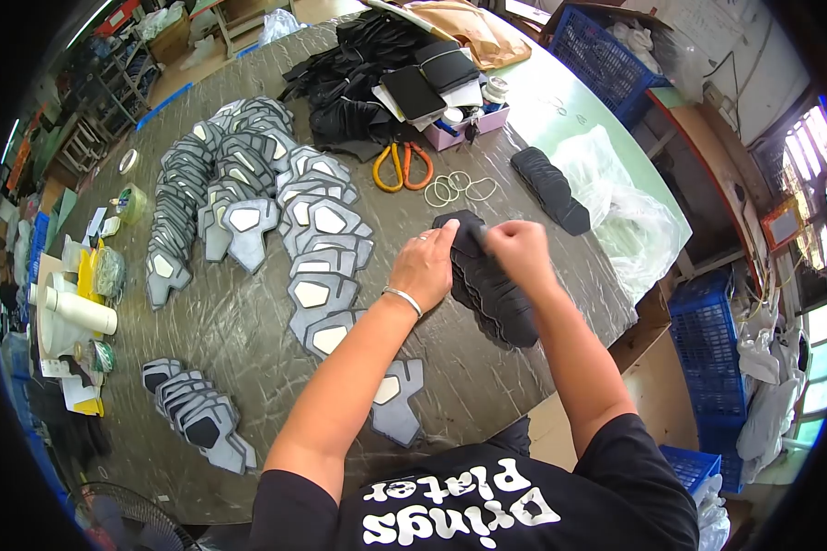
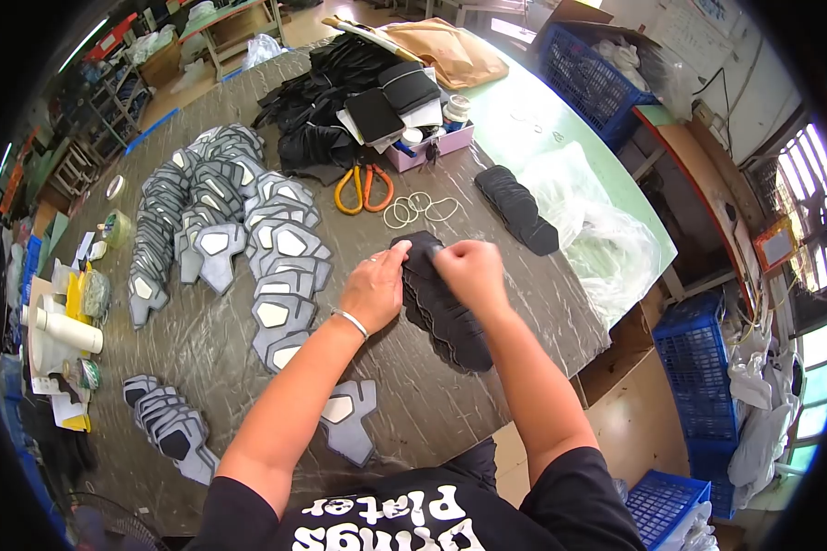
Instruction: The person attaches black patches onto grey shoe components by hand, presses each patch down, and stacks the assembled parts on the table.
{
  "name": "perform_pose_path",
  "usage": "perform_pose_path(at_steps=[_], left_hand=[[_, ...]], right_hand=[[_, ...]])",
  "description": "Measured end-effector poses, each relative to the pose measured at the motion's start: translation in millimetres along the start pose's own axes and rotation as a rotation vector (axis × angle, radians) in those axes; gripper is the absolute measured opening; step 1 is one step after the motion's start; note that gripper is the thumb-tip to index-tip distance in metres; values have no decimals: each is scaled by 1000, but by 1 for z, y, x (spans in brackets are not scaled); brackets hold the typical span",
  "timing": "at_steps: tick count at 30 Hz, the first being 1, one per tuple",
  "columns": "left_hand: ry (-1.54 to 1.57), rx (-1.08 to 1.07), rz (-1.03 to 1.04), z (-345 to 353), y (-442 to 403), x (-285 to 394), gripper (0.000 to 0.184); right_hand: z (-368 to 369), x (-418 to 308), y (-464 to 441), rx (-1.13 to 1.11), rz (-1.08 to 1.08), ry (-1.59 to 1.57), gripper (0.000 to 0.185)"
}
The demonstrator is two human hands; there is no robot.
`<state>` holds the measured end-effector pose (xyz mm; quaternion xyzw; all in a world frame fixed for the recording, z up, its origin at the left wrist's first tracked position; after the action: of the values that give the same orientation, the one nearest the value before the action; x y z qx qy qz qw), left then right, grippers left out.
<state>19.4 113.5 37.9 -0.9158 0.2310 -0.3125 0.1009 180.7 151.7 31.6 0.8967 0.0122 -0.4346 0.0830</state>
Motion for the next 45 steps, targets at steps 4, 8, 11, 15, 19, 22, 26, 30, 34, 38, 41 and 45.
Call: perform_pose_path(at_steps=[4,8,11,15,19,22,26,30,34,38,41,45], left_hand=[[-1,-19,-23,2,-1,-2,38],[31,9,9,2,-4,-2,39],[-59,-54,-23,10,2,2,37],[-20,37,24,-12,-3,35,31],[14,71,205,-7,-11,69,30],[-8,12,225,-1,-20,78,27],[-50,-115,143,8,-20,70,20],[-37,-122,141,26,-15,50,20],[19,-80,126,22,-19,49,18],[212,169,68,-12,-20,58,18],[856,66,-304,11,-5,55,27],[1466,-51,-573,38,13,76,21]], right_hand=[[-21,48,-3,67,116,-833,21],[-48,61,15,306,0,-1001,17],[-64,67,25,470,-87,-1115,15],[-75,46,30,343,-131,-729,18],[-63,47,22,240,-121,-656,19],[-50,37,12,156,-121,-773,20],[-27,15,2,11,-152,-746,20],[-33,44,-13,286,-84,-866,16],[-119,58,-12,581,-232,-1136,15],[-142,-8,59,610,-466,-196,10],[-109,-48,116,603,-774,300,13],[-68,-65,153,530,-974,459,18]])
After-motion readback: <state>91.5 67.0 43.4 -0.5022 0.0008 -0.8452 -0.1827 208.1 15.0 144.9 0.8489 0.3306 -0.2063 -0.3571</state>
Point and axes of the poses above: each hand's wrist, its own y-axis away from the middle knuckle, its own z-axis out of the palm, x = y × z, the point moved 9 cm from there along -y, towards the middle knuckle, and after that the axes turned 9 degrees about -x, right-handed, at the moved point
